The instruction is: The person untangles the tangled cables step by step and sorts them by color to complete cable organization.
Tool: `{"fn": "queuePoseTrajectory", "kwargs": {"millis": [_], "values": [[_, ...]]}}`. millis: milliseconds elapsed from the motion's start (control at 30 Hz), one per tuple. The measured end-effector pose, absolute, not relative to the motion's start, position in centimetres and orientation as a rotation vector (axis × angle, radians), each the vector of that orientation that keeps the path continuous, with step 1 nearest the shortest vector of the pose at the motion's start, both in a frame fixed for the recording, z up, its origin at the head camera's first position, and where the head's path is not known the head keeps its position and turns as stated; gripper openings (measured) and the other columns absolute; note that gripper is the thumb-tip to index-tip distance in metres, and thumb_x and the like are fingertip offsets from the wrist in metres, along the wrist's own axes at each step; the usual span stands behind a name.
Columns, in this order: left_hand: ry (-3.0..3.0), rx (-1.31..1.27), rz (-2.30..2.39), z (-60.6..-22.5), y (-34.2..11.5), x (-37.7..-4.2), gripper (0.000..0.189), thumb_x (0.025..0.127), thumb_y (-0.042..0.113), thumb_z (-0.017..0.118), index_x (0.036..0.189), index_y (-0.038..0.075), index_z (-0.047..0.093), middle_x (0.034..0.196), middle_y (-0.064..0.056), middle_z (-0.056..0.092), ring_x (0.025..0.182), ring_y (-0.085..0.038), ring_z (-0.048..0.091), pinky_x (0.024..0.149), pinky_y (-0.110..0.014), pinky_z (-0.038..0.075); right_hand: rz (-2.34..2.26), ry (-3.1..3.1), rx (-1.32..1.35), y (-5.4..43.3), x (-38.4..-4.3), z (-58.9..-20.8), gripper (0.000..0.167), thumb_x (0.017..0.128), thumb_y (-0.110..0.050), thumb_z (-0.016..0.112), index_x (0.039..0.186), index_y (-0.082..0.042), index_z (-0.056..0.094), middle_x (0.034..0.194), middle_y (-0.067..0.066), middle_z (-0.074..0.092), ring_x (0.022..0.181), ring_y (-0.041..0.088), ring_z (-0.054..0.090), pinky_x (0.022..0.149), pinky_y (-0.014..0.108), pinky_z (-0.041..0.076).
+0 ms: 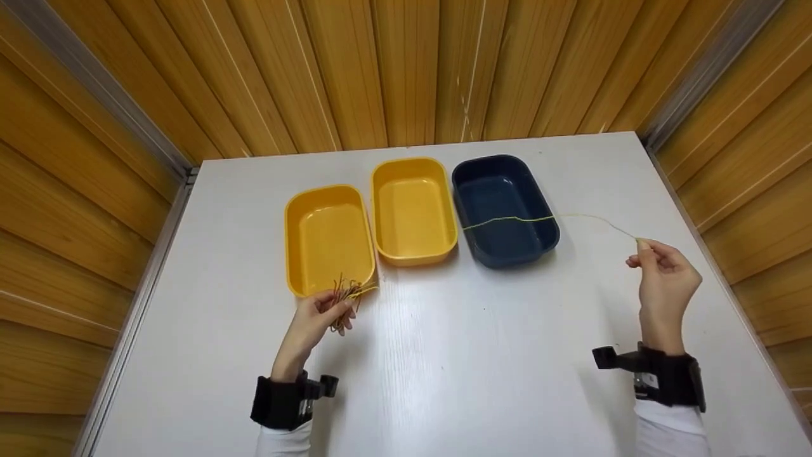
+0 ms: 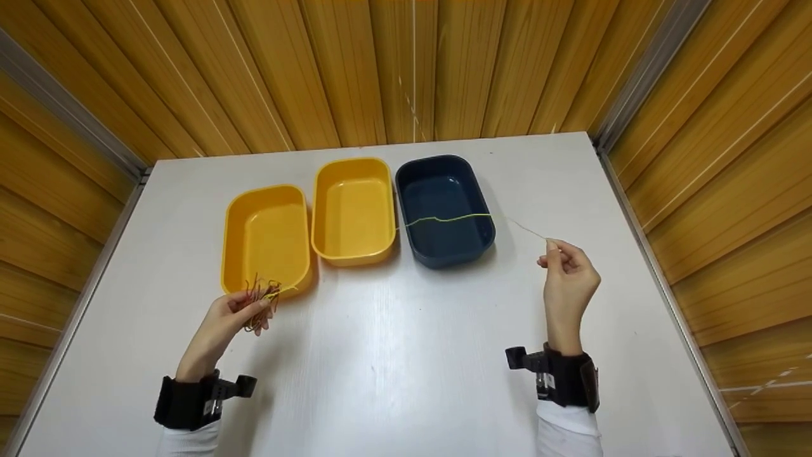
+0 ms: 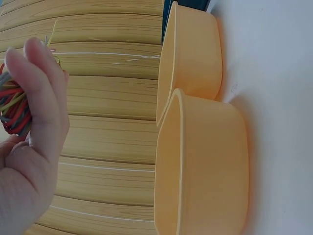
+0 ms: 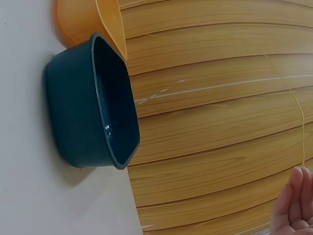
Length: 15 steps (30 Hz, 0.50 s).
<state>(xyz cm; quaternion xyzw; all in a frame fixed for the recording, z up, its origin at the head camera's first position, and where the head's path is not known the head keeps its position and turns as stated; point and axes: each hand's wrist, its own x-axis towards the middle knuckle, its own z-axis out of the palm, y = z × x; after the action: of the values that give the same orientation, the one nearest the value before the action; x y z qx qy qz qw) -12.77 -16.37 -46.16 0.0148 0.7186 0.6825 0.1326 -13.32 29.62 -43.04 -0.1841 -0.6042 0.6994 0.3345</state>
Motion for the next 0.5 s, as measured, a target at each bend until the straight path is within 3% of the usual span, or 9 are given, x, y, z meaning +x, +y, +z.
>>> {"fn": "queuePoseTrajectory", "kwargs": {"millis": [233,500], "values": [[2.065,0.018,1.986,-46.4,-16.1,-12.7,0.017,0.085,0.005,0.056,0.091,-0.011,0.054,0.067,-0.007,0.06,0.053,-0.014,0.056,0.046,-0.021,0.048,1.834,-1.476,-0.481,30.4,-13.7,-42.7,0.011,0.075,-0.003,0.068,0.081,0.006,0.065,0.056,0.005,0.056,0.05,0.012,0.054,0.053,0.016,0.048],[2.065,0.012,1.99,-46.7,-15.9,-12.7,0.016,0.085,0.005,0.056,0.09,-0.01,0.054,0.067,-0.007,0.059,0.052,-0.013,0.056,0.045,-0.021,0.048,1.704,-1.511,-0.49,31.0,-15.8,-43.2,0.003,0.078,0.0,0.063,0.077,0.001,0.065,0.056,0.003,0.054,0.049,0.008,0.053,0.052,0.012,0.048]]}}
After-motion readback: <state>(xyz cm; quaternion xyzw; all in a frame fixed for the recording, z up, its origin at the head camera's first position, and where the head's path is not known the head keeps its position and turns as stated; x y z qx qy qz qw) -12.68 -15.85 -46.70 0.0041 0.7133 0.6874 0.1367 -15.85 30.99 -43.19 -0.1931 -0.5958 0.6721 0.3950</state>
